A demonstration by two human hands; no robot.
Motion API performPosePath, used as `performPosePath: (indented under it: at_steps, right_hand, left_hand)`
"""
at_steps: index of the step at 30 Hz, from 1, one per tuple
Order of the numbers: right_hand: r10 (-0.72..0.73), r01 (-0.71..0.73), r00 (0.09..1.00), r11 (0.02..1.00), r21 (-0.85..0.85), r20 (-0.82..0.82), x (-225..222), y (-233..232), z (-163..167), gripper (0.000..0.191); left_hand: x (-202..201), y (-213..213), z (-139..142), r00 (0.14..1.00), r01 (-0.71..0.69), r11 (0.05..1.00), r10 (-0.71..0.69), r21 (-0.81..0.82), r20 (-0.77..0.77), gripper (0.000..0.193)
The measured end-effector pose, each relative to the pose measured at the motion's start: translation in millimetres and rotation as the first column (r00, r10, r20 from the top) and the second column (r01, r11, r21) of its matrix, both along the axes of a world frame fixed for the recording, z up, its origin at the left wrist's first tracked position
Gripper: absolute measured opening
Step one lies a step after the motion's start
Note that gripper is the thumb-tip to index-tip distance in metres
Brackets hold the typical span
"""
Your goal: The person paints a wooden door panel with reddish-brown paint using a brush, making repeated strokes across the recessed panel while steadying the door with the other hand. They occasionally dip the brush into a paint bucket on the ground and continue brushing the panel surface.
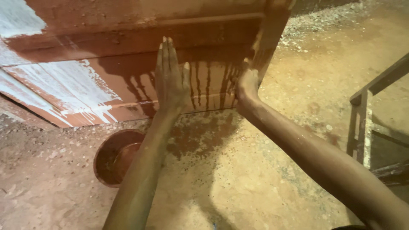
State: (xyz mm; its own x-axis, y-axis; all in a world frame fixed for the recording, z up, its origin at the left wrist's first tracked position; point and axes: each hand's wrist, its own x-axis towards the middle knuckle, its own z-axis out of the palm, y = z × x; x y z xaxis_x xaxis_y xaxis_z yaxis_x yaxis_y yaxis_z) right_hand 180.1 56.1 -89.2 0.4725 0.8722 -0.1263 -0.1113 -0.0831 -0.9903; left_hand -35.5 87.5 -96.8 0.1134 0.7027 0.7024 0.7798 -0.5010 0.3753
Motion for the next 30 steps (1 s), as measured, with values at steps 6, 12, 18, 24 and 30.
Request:
performPosePath:
  at_steps: [6, 12, 18, 24, 30]
  right_hand:
    - [0.303, -0.303, 0.953, 0.953, -0.004, -0.009, -44, 5, 10, 0.061]
    - [0.526, -0.527, 0.850, 0.849, -0.046, -0.021, -92, -20, 25, 0.066]
    - [0.537, -0.530, 0.835, 0.843, -0.090, 0.119, -58, -24, 38, 0.060]
    - [0.181, -0.188, 0.979, 0.980, -0.065, -0.097, 5, -19, 33, 0.056]
    - [-0.066, 0.061, 0.994, 0.997, -0.054, -0.090, 37, -18, 25, 0.056]
  left_hand:
    - [-10, 4, 0, 0.999, -0.029, 1.000, 0.029, 0.001, -0.023, 0.072]
    - [-27, -2, -2, 0.991, -0.135, 0.988, 0.133, -0.076, -0.030, 0.069]
    - [-19, -1, -1, 0.998, -0.060, 0.998, 0.060, -0.017, -0.001, 0.073]
    - [-3, -3, 1, 1.000, 0.011, 1.000, -0.011, -0.003, -0.021, 0.075]
    - [-5, -5, 4, 1.000, 0.016, 1.000, -0.016, -0.002, -0.021, 0.076]
